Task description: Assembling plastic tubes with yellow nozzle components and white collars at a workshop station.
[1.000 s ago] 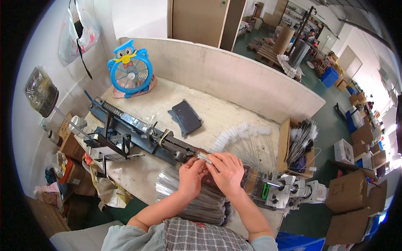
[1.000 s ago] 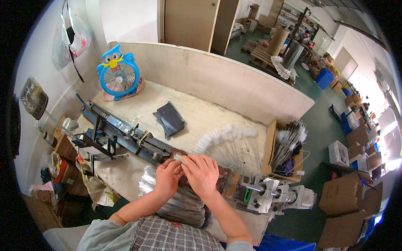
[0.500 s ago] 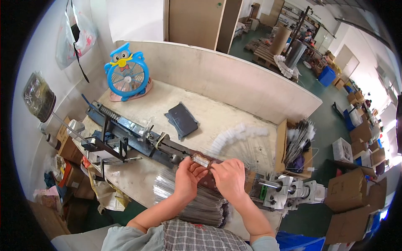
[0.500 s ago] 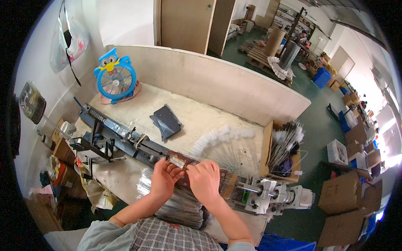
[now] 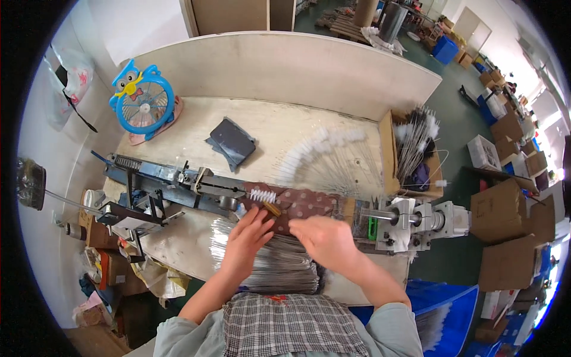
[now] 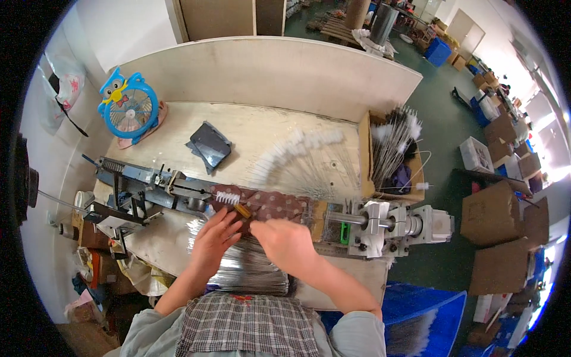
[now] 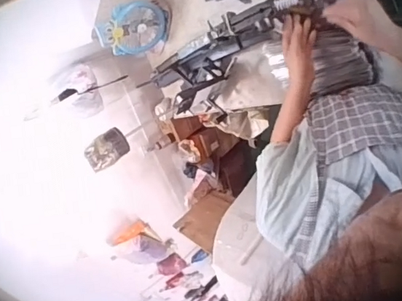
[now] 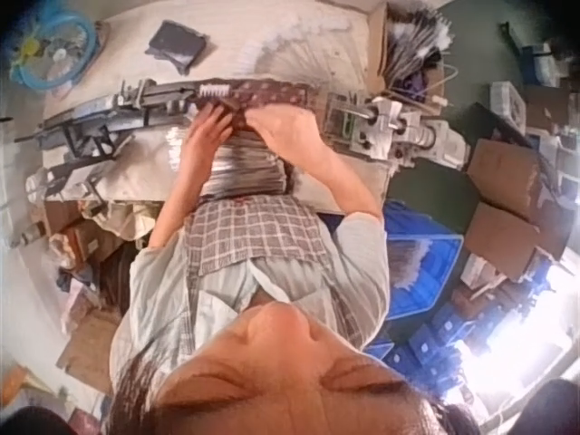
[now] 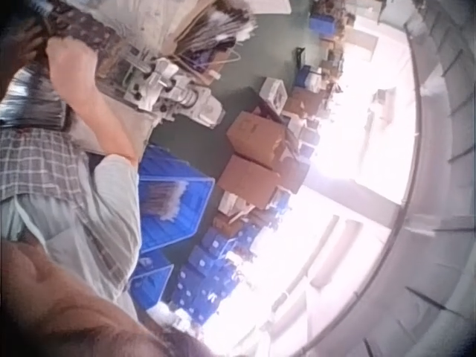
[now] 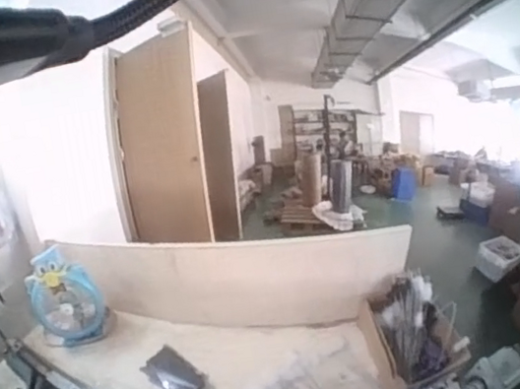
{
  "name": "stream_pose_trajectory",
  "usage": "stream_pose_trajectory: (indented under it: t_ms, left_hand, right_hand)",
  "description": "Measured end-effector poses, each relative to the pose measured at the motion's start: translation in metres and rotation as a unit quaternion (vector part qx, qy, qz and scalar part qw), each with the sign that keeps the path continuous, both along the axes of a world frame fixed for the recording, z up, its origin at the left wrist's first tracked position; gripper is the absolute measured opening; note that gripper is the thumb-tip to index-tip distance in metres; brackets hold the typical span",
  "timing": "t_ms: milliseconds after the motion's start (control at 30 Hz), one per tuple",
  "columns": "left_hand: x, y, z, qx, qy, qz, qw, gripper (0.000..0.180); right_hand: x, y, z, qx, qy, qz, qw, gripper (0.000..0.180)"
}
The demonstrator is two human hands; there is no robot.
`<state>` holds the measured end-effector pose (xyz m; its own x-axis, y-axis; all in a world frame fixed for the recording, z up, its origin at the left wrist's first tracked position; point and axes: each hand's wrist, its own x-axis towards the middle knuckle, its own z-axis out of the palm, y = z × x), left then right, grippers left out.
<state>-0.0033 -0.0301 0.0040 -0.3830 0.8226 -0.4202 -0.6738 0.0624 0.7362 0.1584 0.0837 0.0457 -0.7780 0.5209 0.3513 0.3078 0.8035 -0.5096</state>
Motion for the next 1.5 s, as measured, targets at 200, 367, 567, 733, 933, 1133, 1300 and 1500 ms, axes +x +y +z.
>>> stream_pose_trajectory:
  t_ms: [200,367,567,733,933,1133,1300,1500]
  left_hand:
    - [-0.097,-0.082,-0.059,-0.070,-0.012,0.260,0.963,0.040]
    - [-0.219,-0.216,-0.122,-0.016,0.033,0.519,0.854,0.039]
    - [-0.282,-0.272,-0.130,-0.058,0.005,0.559,0.827,0.037]
    - [-0.190,-0.188,-0.130,-0.074,0.059,0.527,0.845,0.039]
    - [-0.076,-0.078,-0.079,0.035,-0.151,0.241,0.958,0.028]
    - [-0.003,0.004,-0.037,-0.073,0.113,0.040,0.990,0.022]
    - [0.004,0.023,0.053,-0.052,-0.234,0.010,0.971,0.021]
    - [-0.050,-0.030,0.064,0.057,-0.249,0.015,0.967,0.046]
  right_hand:
    - [0.031,-0.009,-0.052,-0.150,-0.196,-0.005,0.969,0.022]
    - [0.037,-0.008,-0.052,-0.118,-0.209,-0.041,0.970,0.020]
    - [0.045,0.000,-0.049,-0.135,-0.241,-0.026,0.961,0.014]
    - [0.044,-0.002,-0.051,-0.135,-0.212,-0.052,0.967,0.014]
    - [0.052,0.002,-0.058,-0.153,-0.220,-0.034,0.963,0.014]
    - [0.083,0.000,-0.048,-0.042,-0.212,-0.050,0.975,0.015]
    - [0.089,-0.005,-0.047,-0.058,-0.229,-0.086,0.968,0.016]
    - [0.089,-0.017,-0.025,-0.050,-0.279,-0.115,0.952,0.009]
